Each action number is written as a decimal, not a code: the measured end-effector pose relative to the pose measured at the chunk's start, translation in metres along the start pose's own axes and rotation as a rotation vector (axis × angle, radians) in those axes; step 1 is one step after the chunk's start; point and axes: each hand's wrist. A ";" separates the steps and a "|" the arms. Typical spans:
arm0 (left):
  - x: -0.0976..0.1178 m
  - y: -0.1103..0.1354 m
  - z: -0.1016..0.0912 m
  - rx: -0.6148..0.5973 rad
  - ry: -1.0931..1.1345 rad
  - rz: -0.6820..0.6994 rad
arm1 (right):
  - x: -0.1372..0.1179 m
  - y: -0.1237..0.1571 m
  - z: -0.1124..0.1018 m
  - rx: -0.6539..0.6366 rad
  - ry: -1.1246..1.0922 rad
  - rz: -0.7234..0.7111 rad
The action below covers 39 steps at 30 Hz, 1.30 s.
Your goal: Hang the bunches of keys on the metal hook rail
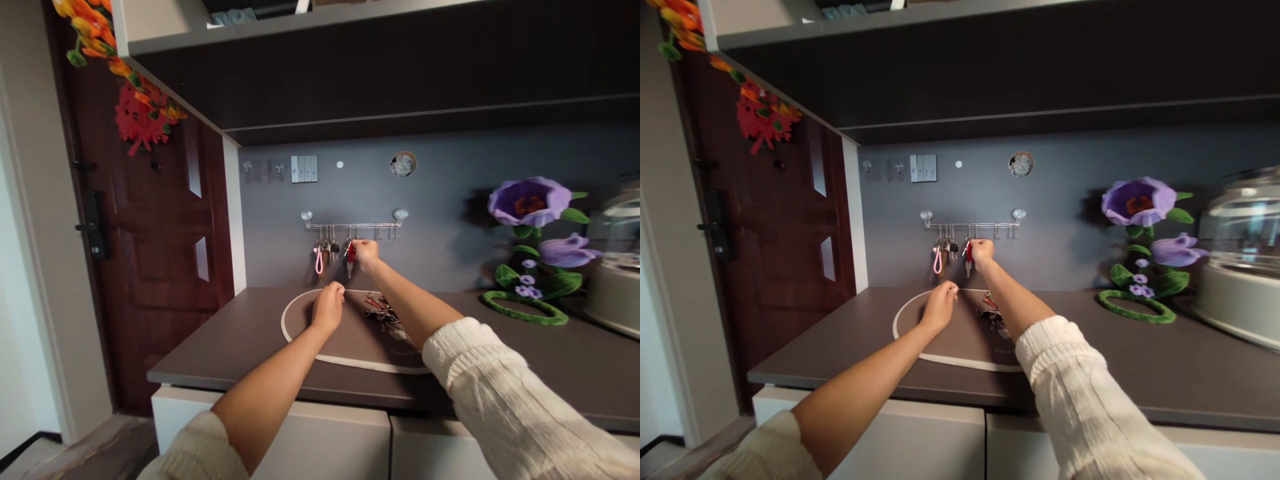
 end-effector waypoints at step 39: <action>0.003 0.003 -0.004 -0.114 -0.121 0.080 | -0.005 0.075 -0.090 -0.353 0.054 -0.035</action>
Point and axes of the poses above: each hand's wrist, its own y-axis away from the middle knuckle, its own z-axis out of the palm, x = y × z, and after that the axes turned 14 degrees about z, right-handed
